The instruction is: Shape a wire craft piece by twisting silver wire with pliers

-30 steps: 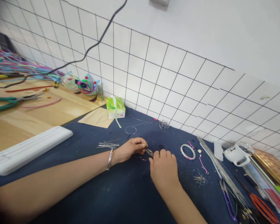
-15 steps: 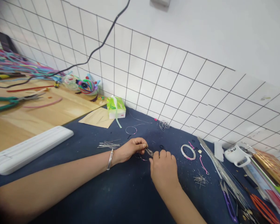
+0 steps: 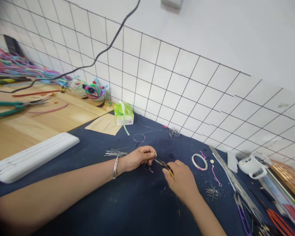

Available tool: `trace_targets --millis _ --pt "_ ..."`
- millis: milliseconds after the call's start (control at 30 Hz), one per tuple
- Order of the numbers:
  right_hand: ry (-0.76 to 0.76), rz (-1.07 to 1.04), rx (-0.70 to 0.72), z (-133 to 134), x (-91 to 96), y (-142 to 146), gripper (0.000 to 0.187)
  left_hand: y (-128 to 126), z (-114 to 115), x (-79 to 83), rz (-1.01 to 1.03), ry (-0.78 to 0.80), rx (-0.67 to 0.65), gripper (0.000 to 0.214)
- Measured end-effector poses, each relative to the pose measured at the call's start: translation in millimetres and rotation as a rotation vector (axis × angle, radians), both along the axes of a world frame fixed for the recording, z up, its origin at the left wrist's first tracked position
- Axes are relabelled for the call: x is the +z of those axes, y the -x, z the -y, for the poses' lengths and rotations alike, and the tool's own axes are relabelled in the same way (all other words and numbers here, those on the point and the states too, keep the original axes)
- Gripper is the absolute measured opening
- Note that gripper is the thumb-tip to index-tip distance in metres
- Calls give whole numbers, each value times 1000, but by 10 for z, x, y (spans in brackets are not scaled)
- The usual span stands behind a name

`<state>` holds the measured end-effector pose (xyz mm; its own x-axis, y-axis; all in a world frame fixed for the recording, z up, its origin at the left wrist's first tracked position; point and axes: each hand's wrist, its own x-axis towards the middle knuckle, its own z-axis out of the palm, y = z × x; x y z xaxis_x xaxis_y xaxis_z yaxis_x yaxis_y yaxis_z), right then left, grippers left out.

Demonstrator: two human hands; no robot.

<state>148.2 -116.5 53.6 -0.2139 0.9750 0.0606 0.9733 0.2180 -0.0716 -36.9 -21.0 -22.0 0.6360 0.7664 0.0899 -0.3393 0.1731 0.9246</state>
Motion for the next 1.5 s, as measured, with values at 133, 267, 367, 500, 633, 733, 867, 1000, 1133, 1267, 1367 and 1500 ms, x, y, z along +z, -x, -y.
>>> trace_targets --millis 133,267,367,500,633,733,867,1000,1133,1267,1367,1500 --pt "103 -158 32 -46 -61 -3 26 6 5 8 0 15 -43 23" --pt "142 -224 40 -76 -84 -29 26 13 -2 3 8 29 -63 22" --pt "156 -231 39 -87 -79 -49 26 16 -7 -2 13 34 -67 21" --pt "179 -244 40 -92 -49 -61 25 19 -10 -4 13 47 -77 20" --pt "188 -271 38 -101 -32 -70 23 24 -10 -2 -1 47 -81 21" --pt "195 -293 39 -108 -36 -72 24 24 -6 -2 -16 47 -81 22" --pt "215 -313 51 -116 -51 -58 25 17 0 -7 -44 45 -84 22" --pt "233 -335 70 -127 -73 -49 25 11 0 -7 -63 49 -98 22" --pt "245 -343 81 -137 -92 -48 24 9 -4 1 -72 60 -106 22" --pt "247 -328 88 -141 -101 -42 27 12 -6 0 -77 59 -112 22" --pt "254 -329 89 -143 -107 -38 28 14 -8 -7 -87 57 -114 21" --pt "261 -350 86 -144 -115 -41 30 10 -11 -14 -93 51 -117 20"
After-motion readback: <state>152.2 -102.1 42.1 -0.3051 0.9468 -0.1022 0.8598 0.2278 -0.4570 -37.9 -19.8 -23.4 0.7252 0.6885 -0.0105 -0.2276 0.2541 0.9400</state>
